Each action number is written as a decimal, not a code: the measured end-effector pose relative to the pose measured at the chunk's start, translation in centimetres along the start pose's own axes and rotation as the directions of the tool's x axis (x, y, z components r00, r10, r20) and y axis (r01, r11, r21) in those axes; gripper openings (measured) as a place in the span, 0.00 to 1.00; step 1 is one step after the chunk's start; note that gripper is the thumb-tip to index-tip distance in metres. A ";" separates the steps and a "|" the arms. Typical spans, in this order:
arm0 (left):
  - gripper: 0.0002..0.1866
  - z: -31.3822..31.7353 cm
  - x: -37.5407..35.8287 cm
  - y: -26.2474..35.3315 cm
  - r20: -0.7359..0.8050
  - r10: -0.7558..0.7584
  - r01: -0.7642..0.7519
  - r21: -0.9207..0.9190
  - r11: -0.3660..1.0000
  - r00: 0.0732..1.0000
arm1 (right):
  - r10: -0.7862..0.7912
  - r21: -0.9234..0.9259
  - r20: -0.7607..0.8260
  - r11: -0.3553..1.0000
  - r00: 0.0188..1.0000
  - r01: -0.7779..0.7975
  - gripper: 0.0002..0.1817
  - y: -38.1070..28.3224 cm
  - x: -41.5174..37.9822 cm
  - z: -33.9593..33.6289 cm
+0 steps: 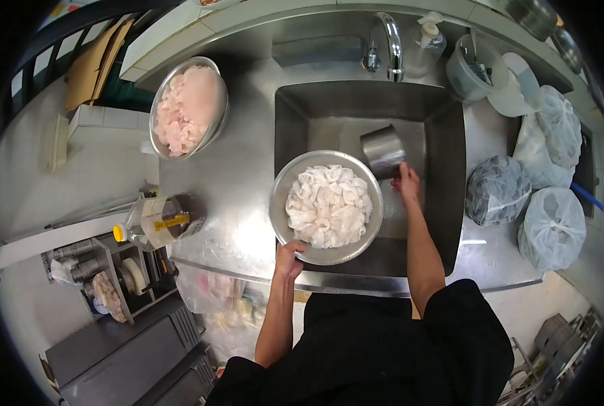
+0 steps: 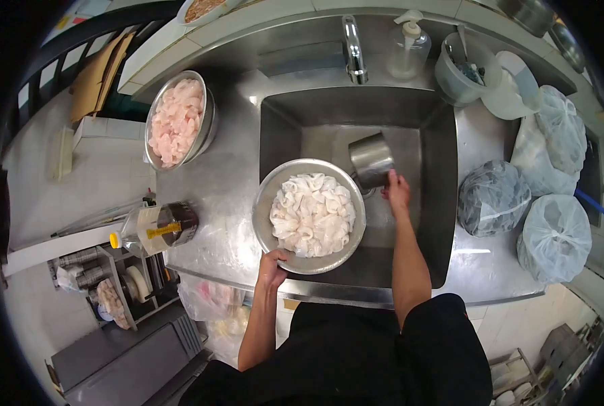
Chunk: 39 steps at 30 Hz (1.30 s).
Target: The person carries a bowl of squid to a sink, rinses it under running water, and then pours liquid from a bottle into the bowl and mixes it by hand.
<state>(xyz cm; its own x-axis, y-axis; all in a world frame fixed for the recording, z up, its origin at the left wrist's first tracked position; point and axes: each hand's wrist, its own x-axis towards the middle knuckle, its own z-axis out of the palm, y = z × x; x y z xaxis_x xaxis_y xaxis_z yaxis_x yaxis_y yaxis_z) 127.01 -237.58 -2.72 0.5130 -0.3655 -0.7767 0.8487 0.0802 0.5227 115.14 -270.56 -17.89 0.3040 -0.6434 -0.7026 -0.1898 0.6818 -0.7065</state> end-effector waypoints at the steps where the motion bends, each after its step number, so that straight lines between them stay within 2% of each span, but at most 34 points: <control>1: 0.34 -0.2 0.3 -0.2 -0.009 0.017 -0.017 -0.005 1.000 1.000 | -0.227 -0.344 -0.021 0.916 0.974 0.206 0.26 0.1 0.1 0.4; 2: 0.34 -0.1 0.4 -0.1 -0.009 0.008 -0.008 0.000 1.000 1.000 | -0.434 -0.644 0.040 0.677 0.900 0.355 0.23 0.3 0.1 0.7; 3: 0.33 0.3 0.5 0.1 -0.033 0.009 -0.008 0.031 0.999 0.999 | -0.505 -0.666 0.072 0.618 0.860 0.418 0.22 1.1 0.0 1.1; 4: 0.31 0.7 0.6 0.2 -0.054 0.012 -0.008 0.061 0.998 0.998 | -0.503 -0.669 0.062 0.620 0.862 0.409 0.22 1.7 0.2 0.9; 6: 0.29 1.8 1.1 0.3 -0.043 0.010 -0.007 0.058 0.998 0.999 | -0.504 -0.788 0.176 0.443 0.846 0.428 0.23 3.8 1.2 0.4; 7: 0.29 2.0 1.6 0.4 -0.030 0.006 -0.004 0.074 0.997 1.000 | -0.504 -0.791 0.166 0.446 0.848 0.420 0.23 3.7 1.4 -0.3; 8: 0.30 1.9 2.2 0.6 -0.019 0.002 0.000 0.092 0.996 1.000 | -0.272 -0.716 0.097 0.649 0.957 0.257 0.25 2.2 0.3 -0.4; 9: 0.30 1.1 3.1 0.4 -0.016 -0.006 0.007 0.111 0.994 1.000 | -0.008 -0.612 0.064 0.790 0.998 0.045 0.26 0.0 -1.5 -0.3; 10: 0.30 1.4 3.4 0.7 -0.014 -0.015 0.017 0.117 0.993 1.000 | 0.255 -0.488 0.070 0.852 0.964 -0.190 0.28 -2.1 -2.9 -0.6; 11: 0.31 1.8 3.6 1.0 0.009 -0.023 0.022 0.104 0.994 1.000 | 0.259 -0.487 0.060 0.851 0.964 -0.198 0.28 -3.7 -4.3 -1.4; 12: 0.32 2.4 3.7 1.2 0.032 -0.032 0.029 0.090 0.996 0.999 | 0.340 -0.333 0.298 0.913 0.892 -0.237 0.32 -4.9 -6.0 -2.5; 13: 0.34 3.1 3.7 1.6 0.099 -0.099 0.094 0.054 0.994 0.990 | 0.354 -0.179 0.529 0.935 0.771 -0.306 0.35 -5.7 -7.5 -3.4; 14: 0.34 2.9 4.5 1.1 0.101 -0.111 0.106 0.056 0.993 0.989 | 0.357 -0.177 0.519 0.934 0.777 -0.311 0.35 -5.7 -9.0 -3.6; 16: 0.39 2.9 6.7 -0.4 0.144 -0.119 0.078 0.264 0.961 0.982 | 0.254 -0.248 0.565 0.960 0.785 -0.132 0.40 -6.0 -11.0 -3.0; 17: 0.39 4.5 6.5 -0.6 0.158 -0.080 0.032 0.287 0.957 0.984 | 0.290 -0.493 0.403 0.868 0.868 -0.061 0.39 -8.0 -11.5 -3.1; 18: 0.36 5.4 6.7 -1.0 0.144 -0.047 0.004 0.286 0.958 0.988 | 0.288 -0.500 0.406 0.864 0.867 -0.054 0.39 -7.1 -10.5 -2.8; 20: 0.34 5.5 7.0 1.3 0.168 -0.121 0.078 0.242 0.967 0.978 | 0.104 -0.486 0.422 0.864 0.900 0.128 0.36 -3.4 -8.5 -1.9; 21: 0.31 6.0 6.5 2.3 0.184 -0.147 0.091 0.281 0.955 0.972 | 0.059 -0.577 0.387 0.794 0.920 0.192 0.34 -3.1 -8.3 -1.8; 22: 0.31 6.4 6.8 1.9 0.187 -0.152 0.094 0.287 0.953 0.970 | 0.056 -0.574 0.381 0.797 0.923 0.189 0.34 -3.0 -8.4 -2.3; 23: 0.30 7.2 7.3 1.2 0.217 -0.086 0.006 0.346 0.938 0.972 | 0.071 -0.402 0.278 0.914 0.958 0.049 0.33 -3.1 -8.2 -2.8; 24: 0.30 7.6 7.5 0.5 0.246 -0.016 -0.083 0.386 0.919 0.969 | 0.112 -0.207 0.186 0.976 0.976 -0.072 0.33 -5.1 -9.3 -2.2; 25: 0.28 7.1 7.8 1.6 0.243 -0.061 -0.034 0.370 0.928 0.968 | 0.123 -0.361 0.126 0.930 0.984 -0.070 0.30 -6.3 -11.1 -1.0; 26: 0.27 6.8 7.9 2.7 0.243 -0.108 0.014 0.357 0.934 0.964 | 0.005 -0.451 0.212 0.888 0.977 0.093 0.29 -5.8 -11.6 -1.0; 28: 0.27 7.6 7.5 1.6 0.244 -0.104 -0.012 0.431 0.902 0.964 | 0.161 -0.289 0.397 0.956 0.904 -0.044 0.30 -7.0 -10.4 -2.9; 29: 0.27 6.9 7.7 1.7 0.238 -0.115 0.000 0.435 0.900 0.965 | 0.064 -0.211 0.152 0.977 0.986 -0.031 0.29 -5.2 -9.8 -2.8; 30: 0.27 6.1 8.2 1.8 0.232 -0.122 0.021 0.397 0.918 0.965 | 0.071 -0.223 0.158 0.974 0.985 -0.035 0.29 -5.3 -10.4 -2.6; 32: 0.27 7.0 8.3 1.6 0.238 -0.122 0.027 0.366 0.930 0.964 | 0.017 -0.626 0.223 0.769 0.975 0.130 0.27 -5.9 -11.0 -2.1; 33: 0.28 9.2 6.7 0.8 0.204 -0.113 0.030 0.370 0.929 0.972 | -0.005 -0.245 0.243 0.967 0.970 0.066 0.24 -5.0 -9.1 -3.3; 34: 0.28 10.0 5.5 0.0 0.160 -0.104 0.040 0.363 0.931 0.982 | 0.090 -0.249 0.271 0.968 0.958 -0.020 0.22 -6.0 -8.1 -4.3; 35: 0.28 5.3 10.5 -2.4 0.134 -0.041 -0.008 0.350 0.937 0.990 | 0.068 -0.286 0.288 0.958 0.955 0.018 0.20 -5.4 -9.4 -2.8; 36: 0.26 6.3 8.8 0.2 0.213 -0.102 0.041 0.272 0.962 0.972 | 0.035 -0.321 0.310 0.945 0.950 0.070 0.20 -5.3 -10.5 -1.4; 37: 0.26 7.2 7.4 0.1 0.195 -0.106 0.030 0.358 0.933 0.975 | 0.059 -0.304 0.396 0.950 0.916 0.070 0.18 -5.7 -11.1 -2.1; 38: 0.25 7.9 6.9 0.1 0.183 -0.110 0.016 0.450 0.893 0.977 | 0.018 -0.199 0.370 0.978 0.929 0.060 0.17 -5.6 -9.8 -3.5; 39: 0.25 7.4 7.5 0.1 0.181 -0.112 0.019 0.450 0.893 0.977 | -0.039 -0.118 0.306 0.990 0.951 0.079 0.18 -4.5 -9.2 -2.8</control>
<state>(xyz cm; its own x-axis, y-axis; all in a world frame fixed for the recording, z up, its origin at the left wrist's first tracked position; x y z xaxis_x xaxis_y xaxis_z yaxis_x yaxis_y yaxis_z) 130.00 -247.20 -5.87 0.3831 -0.5340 -0.7537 0.7096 -0.3522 0.6102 110.60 -268.67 -8.42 0.5820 -0.5325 -0.6146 -0.2739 0.5833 -0.7647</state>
